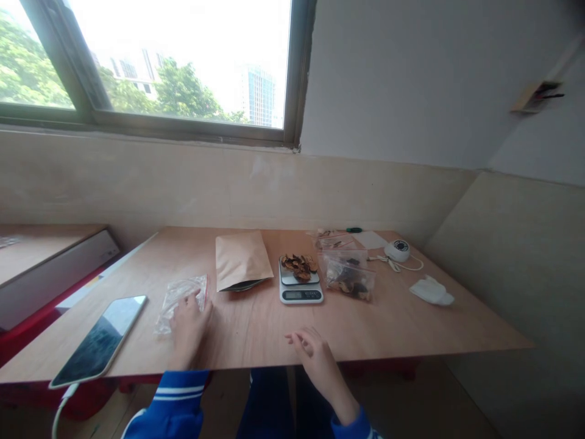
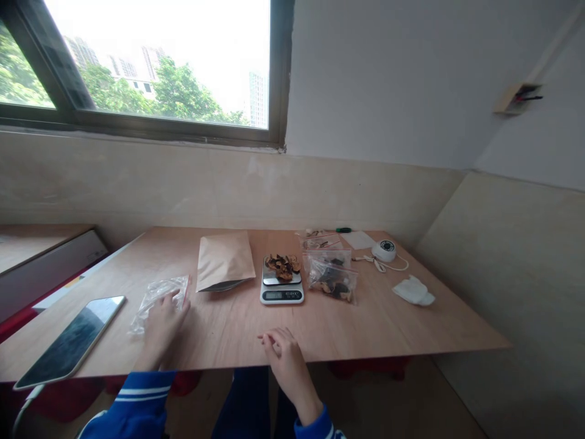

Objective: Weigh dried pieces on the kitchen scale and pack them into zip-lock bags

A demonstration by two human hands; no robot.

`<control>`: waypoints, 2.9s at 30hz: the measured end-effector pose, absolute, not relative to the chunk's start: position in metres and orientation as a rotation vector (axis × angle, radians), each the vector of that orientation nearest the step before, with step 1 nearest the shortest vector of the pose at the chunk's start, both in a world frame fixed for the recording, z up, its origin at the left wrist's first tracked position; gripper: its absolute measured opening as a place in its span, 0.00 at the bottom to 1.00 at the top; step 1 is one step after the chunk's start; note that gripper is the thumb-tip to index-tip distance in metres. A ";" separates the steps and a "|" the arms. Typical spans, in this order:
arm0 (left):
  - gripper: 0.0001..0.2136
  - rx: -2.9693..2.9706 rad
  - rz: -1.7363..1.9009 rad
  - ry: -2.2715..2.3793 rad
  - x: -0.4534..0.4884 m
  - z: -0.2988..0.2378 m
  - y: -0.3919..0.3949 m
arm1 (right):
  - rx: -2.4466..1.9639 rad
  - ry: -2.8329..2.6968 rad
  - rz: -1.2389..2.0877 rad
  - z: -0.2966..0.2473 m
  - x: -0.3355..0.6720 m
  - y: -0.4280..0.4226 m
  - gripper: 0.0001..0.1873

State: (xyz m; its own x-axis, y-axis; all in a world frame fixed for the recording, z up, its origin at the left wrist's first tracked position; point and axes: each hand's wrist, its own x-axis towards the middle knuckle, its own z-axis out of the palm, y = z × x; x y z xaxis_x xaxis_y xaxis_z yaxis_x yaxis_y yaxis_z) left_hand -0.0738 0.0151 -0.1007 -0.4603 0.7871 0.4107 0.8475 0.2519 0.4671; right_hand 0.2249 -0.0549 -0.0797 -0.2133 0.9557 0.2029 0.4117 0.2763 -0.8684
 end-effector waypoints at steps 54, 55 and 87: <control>0.04 -1.644 -1.777 -1.430 0.069 -0.109 0.023 | -1.330 -2.220 0.266 -0.085 0.268 0.119 0.26; 0.04 -1.644 -1.773 -1.430 0.069 -0.109 0.024 | -1.297 -2.219 0.262 -0.087 0.269 0.118 0.26; 0.02 -1.878 -2.016 -1.284 0.072 -0.118 0.027 | -1.182 -2.158 1.535 0.018 0.225 0.087 0.27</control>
State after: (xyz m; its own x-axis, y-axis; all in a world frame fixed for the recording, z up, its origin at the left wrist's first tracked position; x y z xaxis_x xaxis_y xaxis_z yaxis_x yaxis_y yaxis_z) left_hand 0.0719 0.0268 -0.1179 -0.2332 0.4532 0.8604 0.5882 -0.6389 0.4959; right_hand 0.2255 0.0874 0.0177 -0.6437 0.7242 -0.2474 0.4712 0.1203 -0.8738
